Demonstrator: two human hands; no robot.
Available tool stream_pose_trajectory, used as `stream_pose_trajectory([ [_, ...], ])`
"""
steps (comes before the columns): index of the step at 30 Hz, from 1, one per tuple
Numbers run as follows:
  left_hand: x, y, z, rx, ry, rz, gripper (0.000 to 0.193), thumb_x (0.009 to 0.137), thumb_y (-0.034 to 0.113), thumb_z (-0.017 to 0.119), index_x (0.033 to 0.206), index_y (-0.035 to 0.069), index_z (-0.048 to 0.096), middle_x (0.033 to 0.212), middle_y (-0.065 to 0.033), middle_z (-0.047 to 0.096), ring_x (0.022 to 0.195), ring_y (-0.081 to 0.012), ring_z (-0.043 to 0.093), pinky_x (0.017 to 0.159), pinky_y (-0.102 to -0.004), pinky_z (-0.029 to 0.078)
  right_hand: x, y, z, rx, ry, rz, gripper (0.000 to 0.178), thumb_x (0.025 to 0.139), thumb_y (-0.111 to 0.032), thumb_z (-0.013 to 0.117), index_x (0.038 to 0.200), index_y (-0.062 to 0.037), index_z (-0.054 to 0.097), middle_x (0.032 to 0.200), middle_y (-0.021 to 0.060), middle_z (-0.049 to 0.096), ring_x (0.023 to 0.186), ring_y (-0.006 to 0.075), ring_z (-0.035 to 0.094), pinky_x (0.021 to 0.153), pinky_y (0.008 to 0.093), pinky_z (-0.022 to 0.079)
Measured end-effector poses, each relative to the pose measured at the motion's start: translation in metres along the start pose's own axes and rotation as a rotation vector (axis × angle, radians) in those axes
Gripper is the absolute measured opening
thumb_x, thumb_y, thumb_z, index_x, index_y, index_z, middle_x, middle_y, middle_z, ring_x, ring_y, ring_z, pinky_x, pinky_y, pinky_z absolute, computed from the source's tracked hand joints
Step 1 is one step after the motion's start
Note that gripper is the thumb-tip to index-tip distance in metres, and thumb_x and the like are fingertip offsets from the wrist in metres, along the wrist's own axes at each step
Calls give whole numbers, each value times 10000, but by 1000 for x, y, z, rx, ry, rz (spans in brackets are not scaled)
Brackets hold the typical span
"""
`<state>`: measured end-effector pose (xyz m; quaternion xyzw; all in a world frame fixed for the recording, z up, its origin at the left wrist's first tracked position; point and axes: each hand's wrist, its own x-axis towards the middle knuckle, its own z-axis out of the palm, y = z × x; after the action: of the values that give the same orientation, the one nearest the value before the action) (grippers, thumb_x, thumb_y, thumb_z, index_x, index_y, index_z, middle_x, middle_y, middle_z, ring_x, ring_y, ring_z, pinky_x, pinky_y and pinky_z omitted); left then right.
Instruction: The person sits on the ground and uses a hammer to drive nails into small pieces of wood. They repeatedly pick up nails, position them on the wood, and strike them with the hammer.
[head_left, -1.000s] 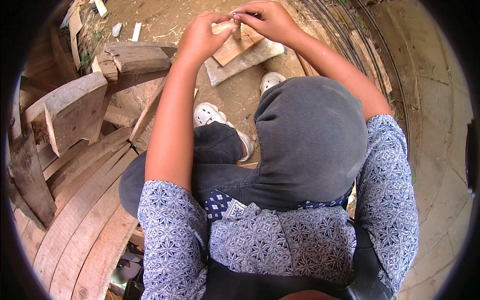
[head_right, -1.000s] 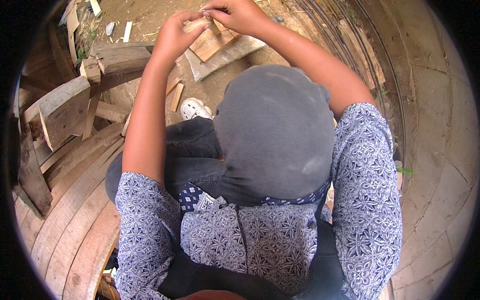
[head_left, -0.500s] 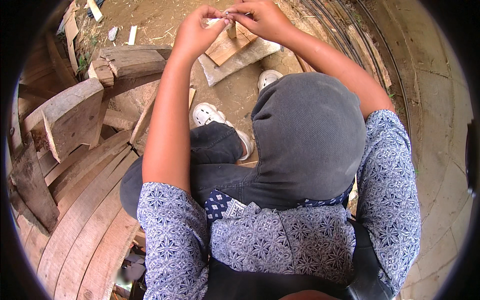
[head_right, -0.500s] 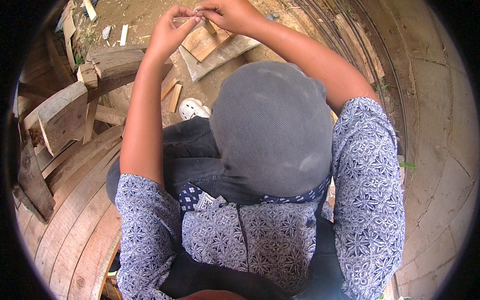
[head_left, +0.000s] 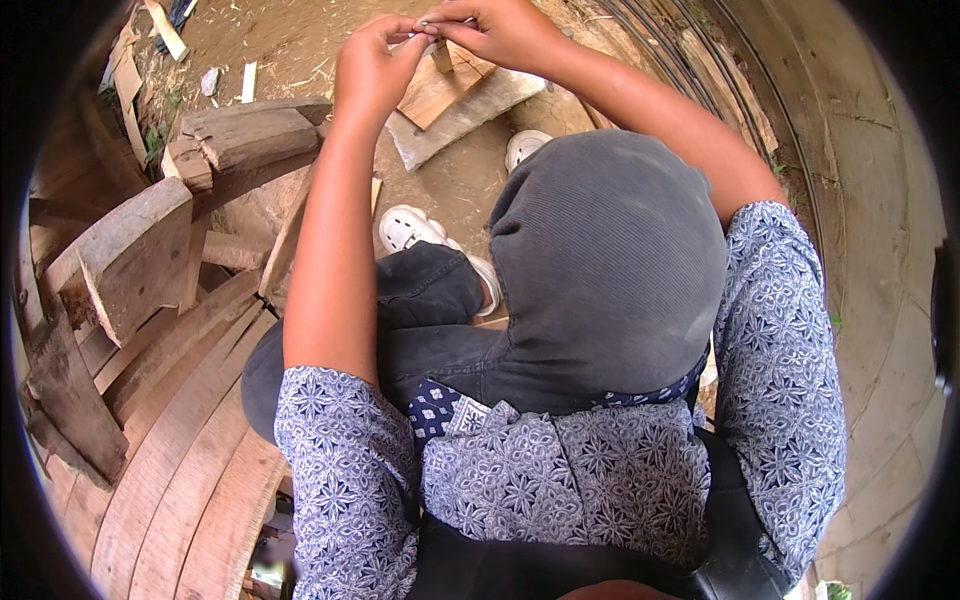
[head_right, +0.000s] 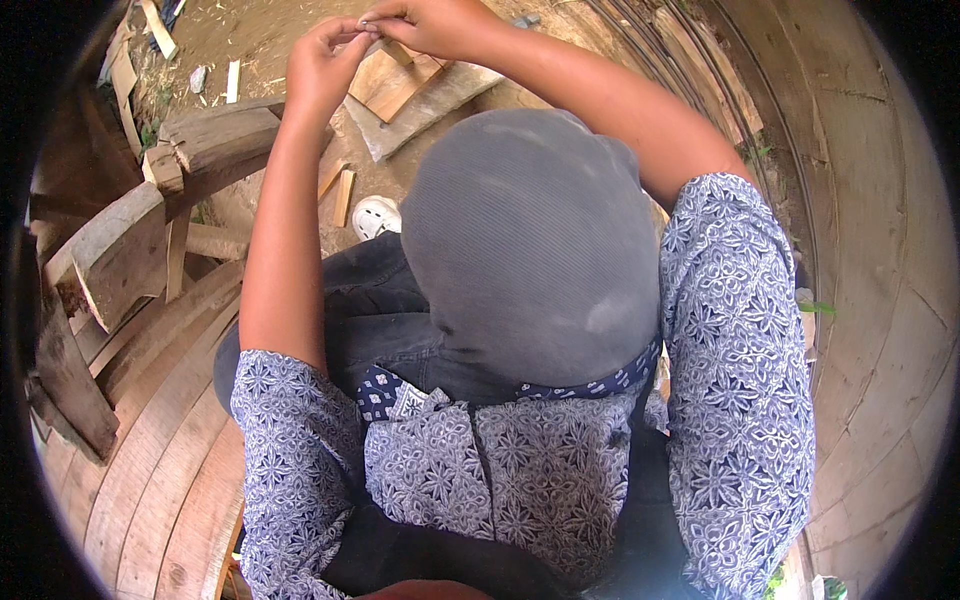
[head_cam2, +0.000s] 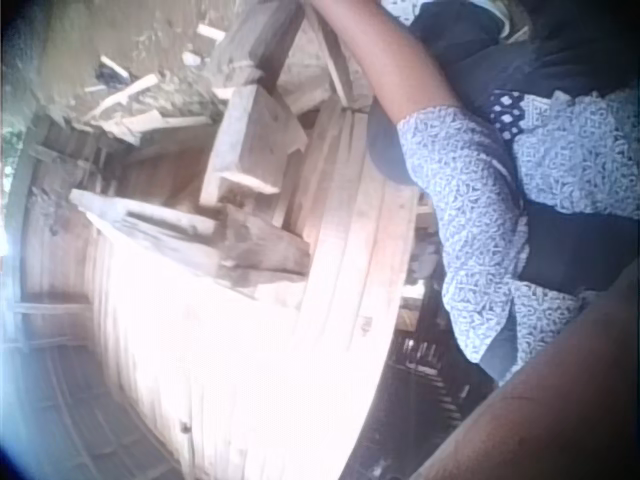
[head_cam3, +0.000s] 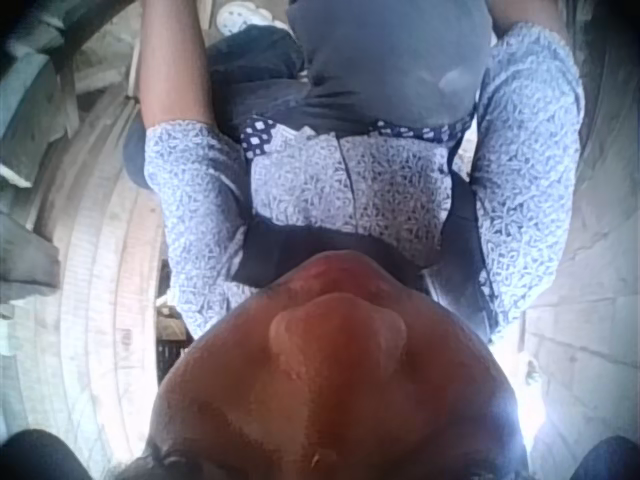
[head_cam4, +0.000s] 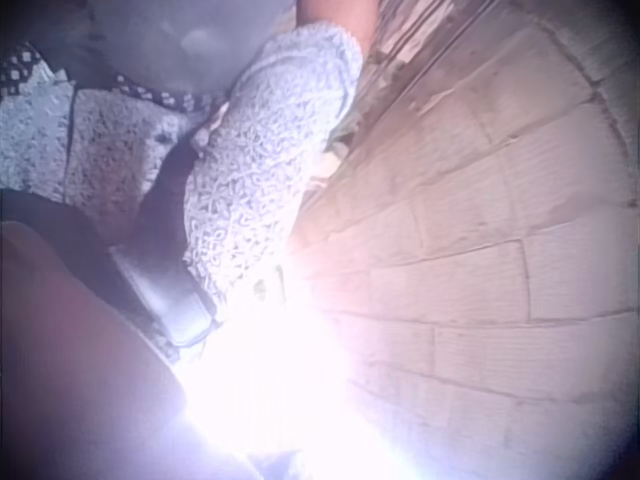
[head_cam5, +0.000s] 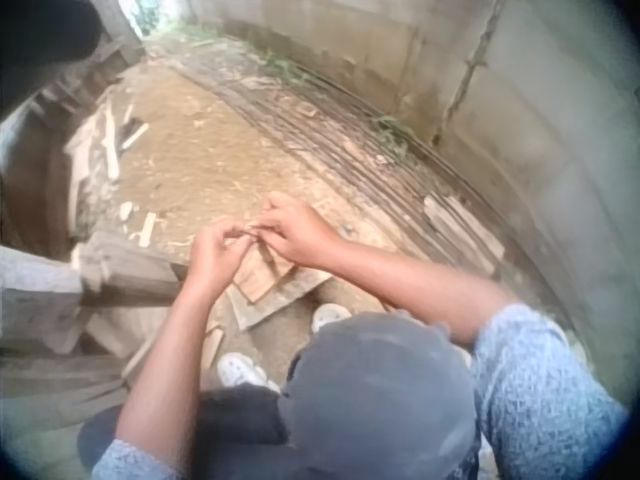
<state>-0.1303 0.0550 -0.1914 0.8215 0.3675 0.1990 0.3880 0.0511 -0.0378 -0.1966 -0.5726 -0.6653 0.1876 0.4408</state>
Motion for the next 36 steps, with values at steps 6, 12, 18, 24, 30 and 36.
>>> stream_pose_trajectory([
  [6, -8, 14, 3, 22, 71, 135, 152, 868, 141, 761, 971, 29, 767, 923, -119, 733, 907, -232, 730, 801, -341, 545, -18, -5, 3, 256, 202, 142, 272, 887, -153, 703, 1145, -77, 743, 934, 168, 621, 906, 283, 644, 685, 382, 513],
  [12, -7, 18, 3, 96, 65, 182, 167, 877, 170, 776, 949, 20, 763, 950, -100, 738, 916, -210, 716, 815, -324, 535, -132, 56, -35, -107, 223, 640, 402, 943, -253, 688, 1306, -81, 675, 1113, 161, 681, 1033, 257, 663, 933, 386, 542],
  [18, -7, 14, -3, 155, 56, 139, 165, 886, 161, 769, 966, 18, 755, 974, -91, 741, 937, -197, 712, 820, -321, 531, -249, 84, -35, -442, -23, 1063, 550, 843, -381, 771, 1274, -57, 659, 1143, 222, 653, 1111, 387, 617, 954, 471, 492],
  [24, -7, 21, 2, 140, 45, 161, 149, 890, 145, 760, 960, 14, 750, 973, -97, 738, 936, -201, 708, 820, -329, 532, -263, 74, -29, -270, -99, 1121, 480, 846, -293, 789, 1165, 20, 615, 1135, 240, 646, 1100, 386, 624, 933, 475, 492],
  [30, -6, 20, 5, 104, 36, 203, 135, 888, 138, 763, 948, 18, 748, 949, -105, 733, 929, -210, 709, 814, -326, 536, -245, 63, -16, -335, -11, 1150, 412, 892, -267, 726, 1152, 23, 592, 1081, 252, 649, 1030, 393, 648, 890, 469, 499],
  [36, 0, 23, 14, 107, 16, 285, 138, 890, 132, 760, 961, 15, 744, 947, -118, 733, 904, -227, 716, 822, -331, 546, -219, 49, -38, -256, 95, 1130, 463, 958, -420, 626, 1141, 4, 587, 962, 195, 651, 907, 325, 660, 810, 468, 506],
])
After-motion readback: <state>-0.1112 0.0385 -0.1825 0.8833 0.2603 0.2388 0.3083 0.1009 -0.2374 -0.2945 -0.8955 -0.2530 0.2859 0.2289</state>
